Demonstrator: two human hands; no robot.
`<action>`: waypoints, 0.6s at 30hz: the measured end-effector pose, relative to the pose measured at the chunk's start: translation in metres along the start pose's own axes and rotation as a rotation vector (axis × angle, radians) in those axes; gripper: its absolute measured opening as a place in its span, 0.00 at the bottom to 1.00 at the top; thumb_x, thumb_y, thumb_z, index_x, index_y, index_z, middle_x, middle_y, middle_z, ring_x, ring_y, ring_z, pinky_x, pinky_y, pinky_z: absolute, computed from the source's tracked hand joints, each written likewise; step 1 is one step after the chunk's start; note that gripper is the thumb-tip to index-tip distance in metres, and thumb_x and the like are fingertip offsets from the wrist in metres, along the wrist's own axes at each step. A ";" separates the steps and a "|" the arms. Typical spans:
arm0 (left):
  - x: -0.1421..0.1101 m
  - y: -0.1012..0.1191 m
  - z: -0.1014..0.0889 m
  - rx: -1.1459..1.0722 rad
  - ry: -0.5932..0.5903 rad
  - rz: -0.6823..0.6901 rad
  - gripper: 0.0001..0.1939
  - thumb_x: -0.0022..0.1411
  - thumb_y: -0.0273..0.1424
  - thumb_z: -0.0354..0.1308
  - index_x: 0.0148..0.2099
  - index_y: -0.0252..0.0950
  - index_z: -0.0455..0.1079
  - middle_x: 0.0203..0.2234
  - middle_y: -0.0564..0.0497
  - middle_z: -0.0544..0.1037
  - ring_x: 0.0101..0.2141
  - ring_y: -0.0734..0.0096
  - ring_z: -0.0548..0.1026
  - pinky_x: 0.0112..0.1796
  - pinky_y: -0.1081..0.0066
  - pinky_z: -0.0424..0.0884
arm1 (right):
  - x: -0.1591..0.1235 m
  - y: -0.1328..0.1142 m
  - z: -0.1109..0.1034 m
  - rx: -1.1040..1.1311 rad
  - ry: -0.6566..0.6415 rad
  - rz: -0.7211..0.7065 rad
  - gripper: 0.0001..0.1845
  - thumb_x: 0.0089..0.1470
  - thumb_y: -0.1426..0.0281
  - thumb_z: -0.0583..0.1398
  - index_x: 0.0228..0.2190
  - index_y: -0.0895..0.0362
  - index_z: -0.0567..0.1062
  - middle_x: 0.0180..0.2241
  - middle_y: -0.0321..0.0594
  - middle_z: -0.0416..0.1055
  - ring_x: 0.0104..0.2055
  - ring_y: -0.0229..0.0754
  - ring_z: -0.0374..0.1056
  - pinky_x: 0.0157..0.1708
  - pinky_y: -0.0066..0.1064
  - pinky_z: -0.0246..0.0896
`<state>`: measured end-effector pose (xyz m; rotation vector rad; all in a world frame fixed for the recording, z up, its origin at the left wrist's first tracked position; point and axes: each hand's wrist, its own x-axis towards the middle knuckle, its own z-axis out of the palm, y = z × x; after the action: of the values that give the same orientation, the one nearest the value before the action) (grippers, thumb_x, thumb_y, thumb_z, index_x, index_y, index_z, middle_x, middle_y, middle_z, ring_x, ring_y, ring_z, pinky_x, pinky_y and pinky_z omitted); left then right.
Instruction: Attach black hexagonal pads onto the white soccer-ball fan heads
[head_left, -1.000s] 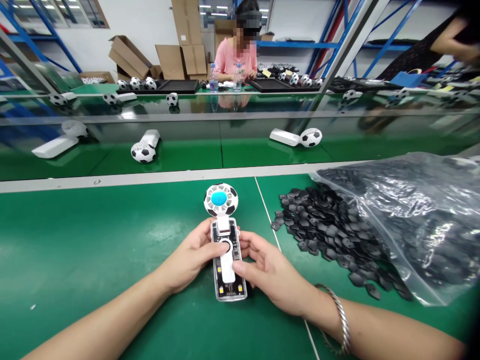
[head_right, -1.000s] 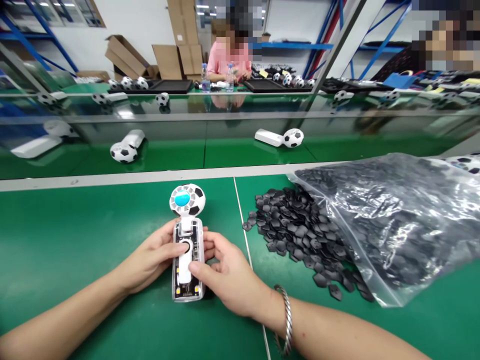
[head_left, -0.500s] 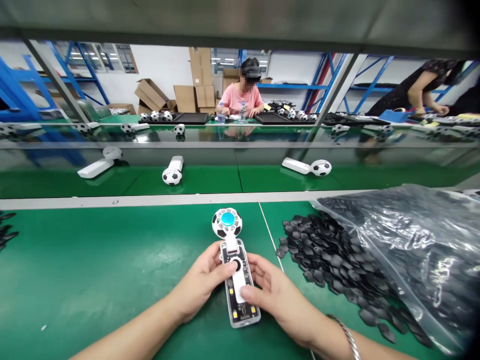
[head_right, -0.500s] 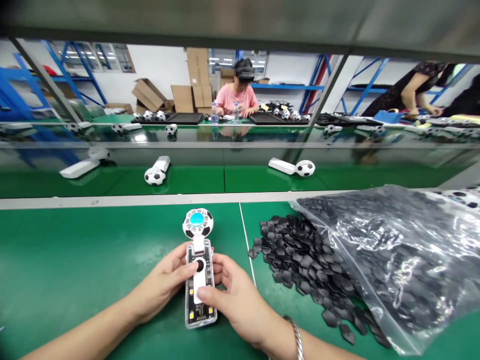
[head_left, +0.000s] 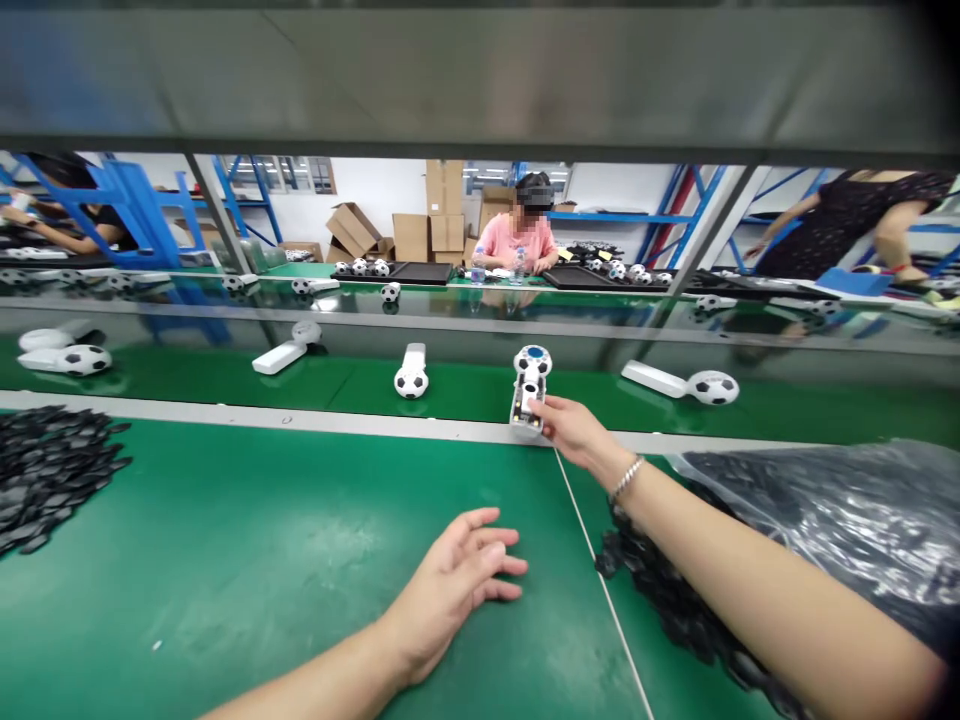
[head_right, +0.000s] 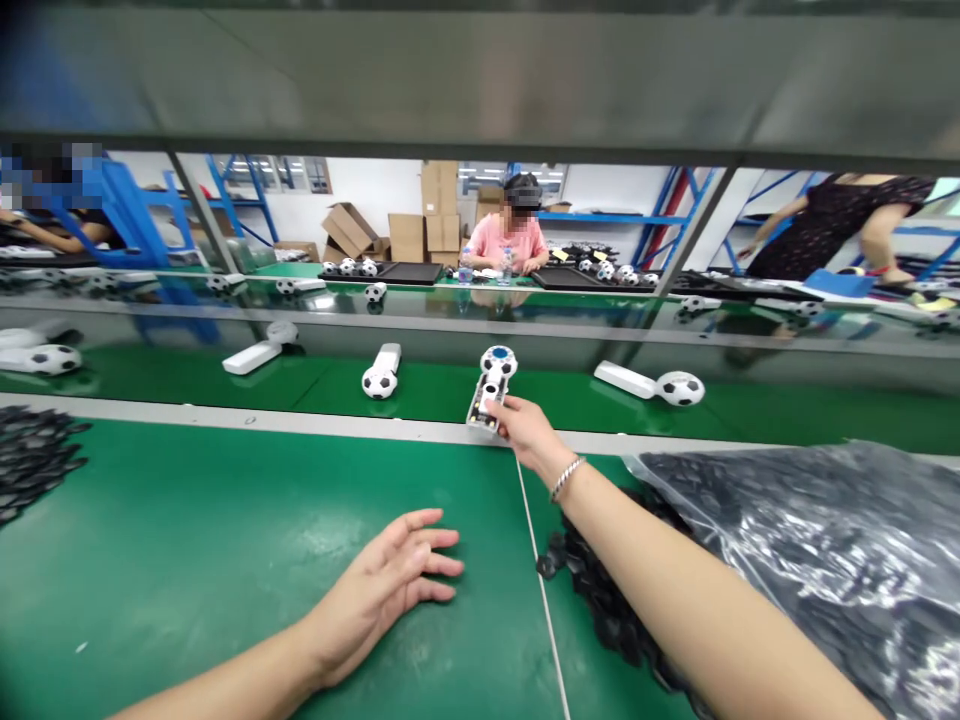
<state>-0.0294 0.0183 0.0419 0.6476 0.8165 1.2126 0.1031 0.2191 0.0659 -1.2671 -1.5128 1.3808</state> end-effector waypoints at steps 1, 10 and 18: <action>0.000 -0.001 0.000 0.003 -0.007 0.004 0.24 0.53 0.36 0.62 0.51 0.35 0.60 0.45 0.41 0.66 0.40 0.63 0.71 0.42 0.60 0.65 | 0.017 0.003 -0.002 -0.051 0.030 -0.003 0.14 0.52 0.67 0.57 0.38 0.63 0.72 0.32 0.44 0.72 0.24 0.33 0.63 0.26 0.27 0.58; 0.005 -0.005 -0.003 -0.054 -0.049 -0.005 0.25 0.50 0.35 0.64 0.48 0.35 0.61 0.41 0.44 0.67 0.36 0.66 0.72 0.38 0.62 0.67 | 0.068 0.005 -0.031 -0.574 0.176 0.005 0.10 0.47 0.67 0.59 0.26 0.62 0.75 0.26 0.47 0.73 0.30 0.47 0.68 0.31 0.33 0.56; 0.017 -0.016 -0.008 -0.080 -0.053 0.020 0.30 0.41 0.38 0.69 0.45 0.34 0.63 0.38 0.45 0.69 0.31 0.68 0.74 0.33 0.63 0.67 | -0.037 0.039 -0.074 -0.781 -0.058 -0.291 0.22 0.48 0.58 0.57 0.45 0.51 0.70 0.49 0.48 0.67 0.50 0.50 0.63 0.43 0.36 0.61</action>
<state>-0.0249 0.0309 0.0210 0.6212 0.7149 1.2356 0.1900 0.2023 0.0442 -1.3611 -2.2870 0.6435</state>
